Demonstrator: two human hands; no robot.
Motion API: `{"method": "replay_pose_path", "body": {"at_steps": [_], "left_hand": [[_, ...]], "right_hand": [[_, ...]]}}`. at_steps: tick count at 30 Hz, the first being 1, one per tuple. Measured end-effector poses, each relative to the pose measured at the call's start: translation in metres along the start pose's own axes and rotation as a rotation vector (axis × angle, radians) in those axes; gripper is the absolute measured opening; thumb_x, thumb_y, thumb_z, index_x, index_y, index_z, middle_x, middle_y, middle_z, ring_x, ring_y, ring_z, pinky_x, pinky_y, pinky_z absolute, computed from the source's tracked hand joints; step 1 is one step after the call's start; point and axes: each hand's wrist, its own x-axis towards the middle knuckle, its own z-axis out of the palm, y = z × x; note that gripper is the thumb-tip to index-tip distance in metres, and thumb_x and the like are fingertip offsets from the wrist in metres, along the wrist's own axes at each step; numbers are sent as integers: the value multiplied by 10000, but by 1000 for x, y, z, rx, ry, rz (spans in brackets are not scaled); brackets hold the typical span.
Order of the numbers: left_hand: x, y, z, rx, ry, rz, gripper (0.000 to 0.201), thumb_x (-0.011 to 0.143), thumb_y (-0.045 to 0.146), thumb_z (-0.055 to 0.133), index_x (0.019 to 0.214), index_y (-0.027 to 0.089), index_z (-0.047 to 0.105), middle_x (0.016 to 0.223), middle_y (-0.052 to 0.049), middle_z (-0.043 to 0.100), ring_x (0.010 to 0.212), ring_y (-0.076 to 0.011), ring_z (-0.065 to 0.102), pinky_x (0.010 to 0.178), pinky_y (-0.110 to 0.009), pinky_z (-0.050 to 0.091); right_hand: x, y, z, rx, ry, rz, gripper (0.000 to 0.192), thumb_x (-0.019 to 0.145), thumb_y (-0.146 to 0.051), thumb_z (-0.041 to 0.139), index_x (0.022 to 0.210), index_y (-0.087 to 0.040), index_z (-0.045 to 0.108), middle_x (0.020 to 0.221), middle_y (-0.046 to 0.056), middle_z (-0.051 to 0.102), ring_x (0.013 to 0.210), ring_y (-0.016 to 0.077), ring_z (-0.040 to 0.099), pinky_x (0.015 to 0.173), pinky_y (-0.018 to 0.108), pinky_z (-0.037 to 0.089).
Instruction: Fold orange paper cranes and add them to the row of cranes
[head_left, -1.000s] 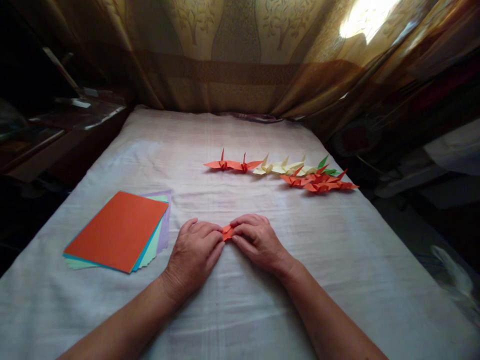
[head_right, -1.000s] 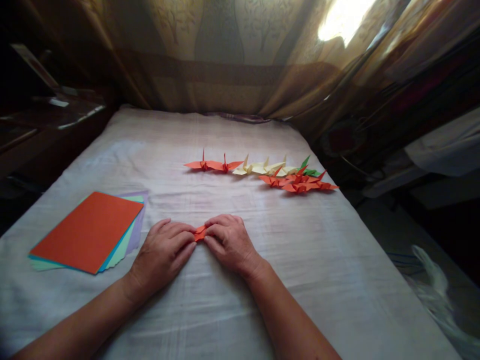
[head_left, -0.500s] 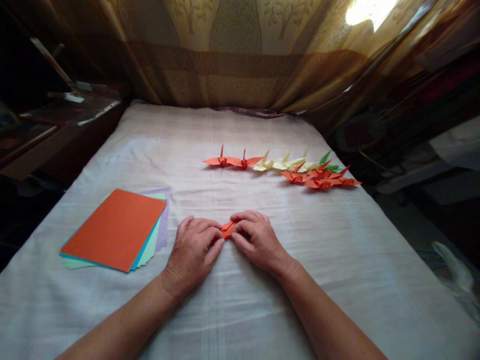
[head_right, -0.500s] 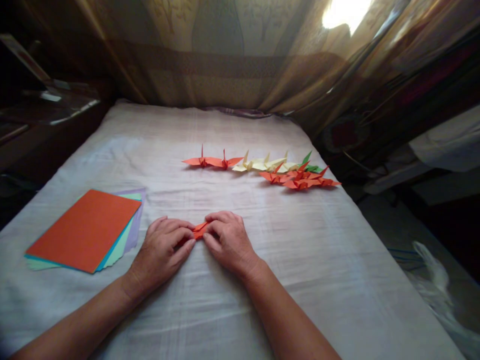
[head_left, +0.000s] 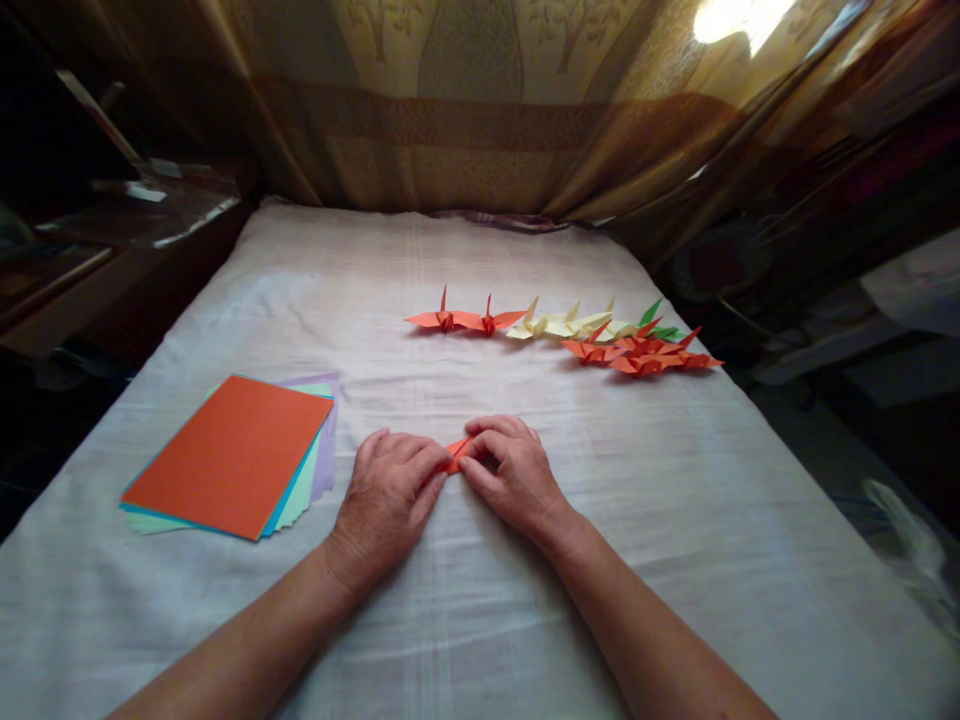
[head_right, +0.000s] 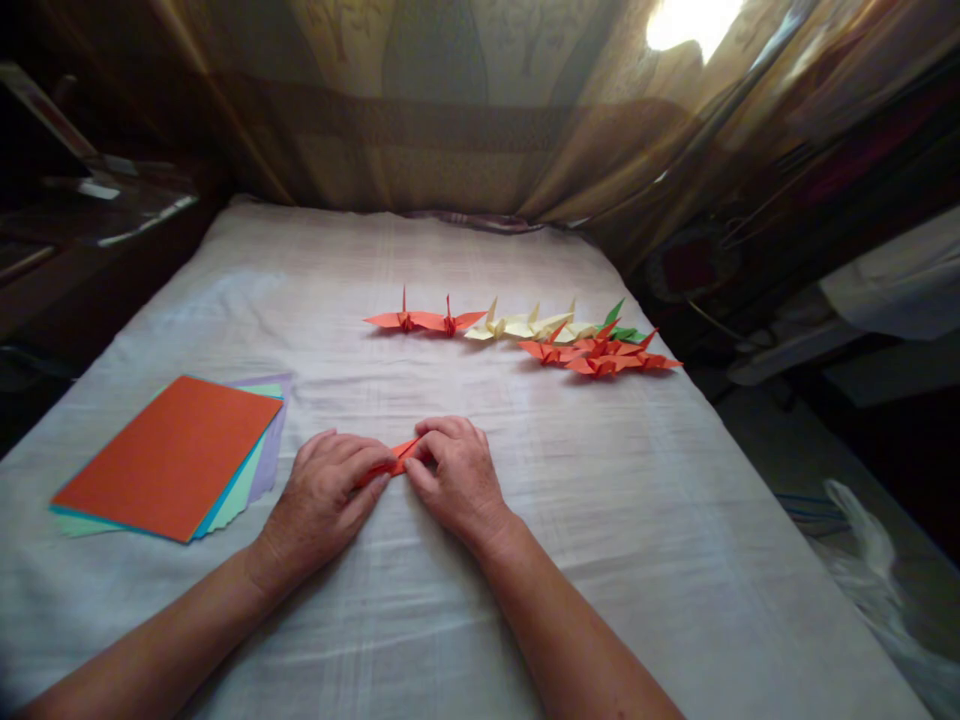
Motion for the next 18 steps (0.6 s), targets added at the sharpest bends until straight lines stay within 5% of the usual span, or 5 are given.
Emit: {"method": "replay_pose_path", "body": {"at_steps": [18], "left_hand": [[-1, -3, 0, 1, -11, 18, 192, 935, 187, 547, 1002, 282, 700, 1036, -19, 710, 992, -221, 604, 1045, -501, 323]], "right_hand": [[3, 10, -1, 57, -32, -52, 128, 844, -132, 620, 846, -243, 685, 1047, 33, 707, 1029, 207, 611, 920, 394, 428]]}}
